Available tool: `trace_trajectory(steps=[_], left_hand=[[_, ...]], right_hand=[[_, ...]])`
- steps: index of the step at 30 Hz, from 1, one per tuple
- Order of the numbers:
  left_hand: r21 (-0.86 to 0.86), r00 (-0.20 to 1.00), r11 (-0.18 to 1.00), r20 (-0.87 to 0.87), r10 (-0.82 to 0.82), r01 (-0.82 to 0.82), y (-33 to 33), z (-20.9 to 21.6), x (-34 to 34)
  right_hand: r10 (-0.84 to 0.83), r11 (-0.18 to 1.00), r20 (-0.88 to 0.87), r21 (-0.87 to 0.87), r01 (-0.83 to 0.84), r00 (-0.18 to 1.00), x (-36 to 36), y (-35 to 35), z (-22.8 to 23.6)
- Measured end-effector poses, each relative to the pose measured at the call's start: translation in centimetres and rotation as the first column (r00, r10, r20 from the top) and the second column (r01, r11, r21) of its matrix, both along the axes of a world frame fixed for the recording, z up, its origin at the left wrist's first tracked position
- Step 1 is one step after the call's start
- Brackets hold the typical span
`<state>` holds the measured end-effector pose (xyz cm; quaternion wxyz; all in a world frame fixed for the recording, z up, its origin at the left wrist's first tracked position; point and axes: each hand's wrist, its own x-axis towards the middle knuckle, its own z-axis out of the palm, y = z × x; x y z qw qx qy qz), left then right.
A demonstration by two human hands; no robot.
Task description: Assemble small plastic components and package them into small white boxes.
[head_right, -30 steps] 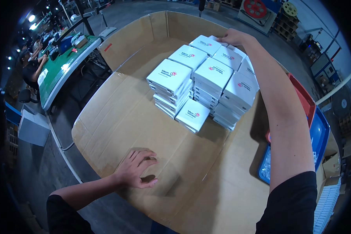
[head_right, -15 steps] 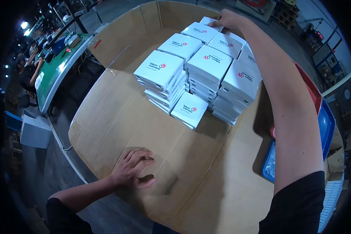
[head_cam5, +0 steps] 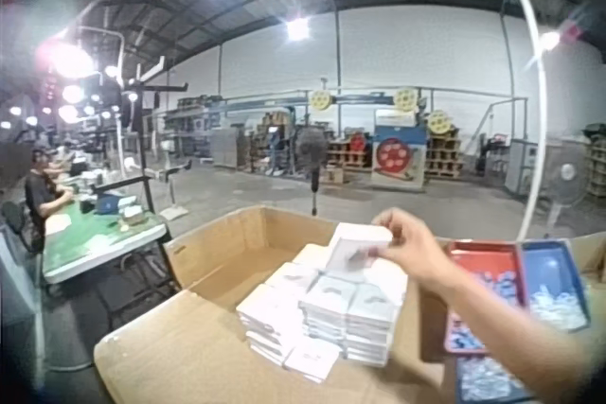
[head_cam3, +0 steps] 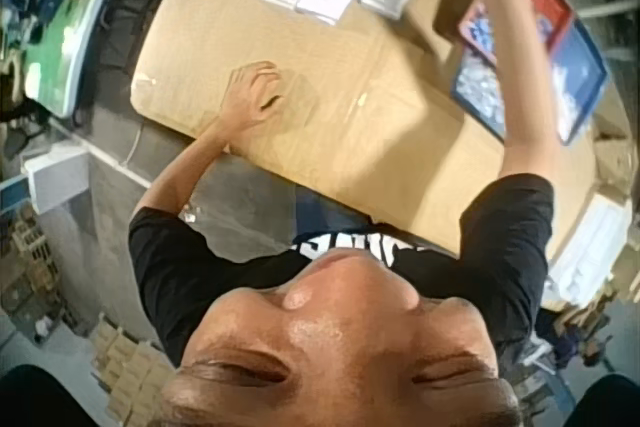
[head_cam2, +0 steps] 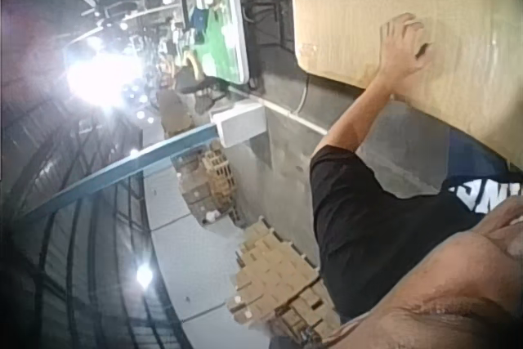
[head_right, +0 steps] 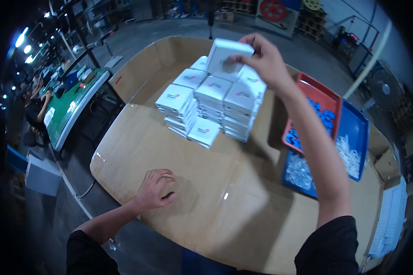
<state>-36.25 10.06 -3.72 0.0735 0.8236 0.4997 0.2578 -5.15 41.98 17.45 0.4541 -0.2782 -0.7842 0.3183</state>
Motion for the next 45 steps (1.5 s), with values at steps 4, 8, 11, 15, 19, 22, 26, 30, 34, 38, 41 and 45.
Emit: trace_trajectory(steps=[4, 8, 11, 15, 19, 22, 26, 30, 34, 38, 41, 45], left_hand=[[0.049, 1.000, 0.998, 0.012, 0.028, -0.028, -0.3, -0.7, 0.0], [0.111, 0.999, 0.993, -0.021, 0.035, -0.033, 0.0, -0.4, 0.8], [0.114, 0.997, 0.993, -0.068, 0.027, -0.019, 0.2, 0.3, 1.4], [0.224, 0.959, 0.975, -0.273, 0.072, -0.009, -0.5, 0.9, 3.9], [0.310, 0.982, 0.947, -0.135, 0.135, -0.087, -3.1, 0.3, 9.5], [-0.394, 0.893, 0.919, 0.404, 0.196, -0.023, -6.3, 3.3, 20.3], [-0.661, 0.606, 0.416, 0.747, 0.275, 0.625, -11.4, 10.8, 30.7], [-0.522, 0.496, 0.331, 0.852, 0.166, 0.786, -15.8, 15.7, 35.6], [-0.482, 0.431, 0.320, 0.875, 0.222, 0.816, -17.3, 16.6, 36.5], [-0.524, 0.384, 0.414, 0.843, 0.376, 0.744, -19.6, 17.3, 37.7], [-0.536, 0.353, 0.422, 0.827, 0.438, 0.731, -20.9, 16.8, 38.3], [-0.626, 0.471, 0.400, 0.774, 0.425, 0.669, -22.7, 15.8, 38.9]], right_hand=[[-0.092, 0.889, -0.472, -0.436, -0.141, 0.877, 4.2, -12.9, -3.8], [-0.326, 0.725, -0.681, -0.626, -0.289, 0.656, 8.7, -23.9, -8.9], [-0.429, 0.634, -0.775, -0.625, -0.455, 0.465, 11.2, -30.5, -10.6], [-0.333, 0.656, -0.804, -0.573, -0.492, 0.492, 16.6, -36.8, -11.0], [-0.325, 0.676, -0.800, -0.569, -0.468, 0.503, 20.5, -42.4, -9.6], [-0.216, 0.758, -0.753, -0.530, -0.380, 0.622, 23.1, -45.3, -8.4], [-0.150, 0.806, -0.724, -0.484, -0.341, 0.673, 24.4, -47.4, -7.7], [-0.144, 0.866, -0.661, -0.444, -0.230, 0.736, 24.6, -49.2, -7.2], [-0.284, 0.936, -0.376, -0.310, 0.169, 0.882, 24.2, -50.4, -6.6], [-0.455, 0.851, -0.211, 0.183, 0.492, 0.865, 22.2, -53.7, -6.5], [-0.447, 0.843, -0.177, 0.245, 0.480, 0.877, 22.1, -54.5, -8.0], [-0.505, 0.801, -0.145, 0.287, 0.525, 0.851, 22.3, -55.4, -10.9]])
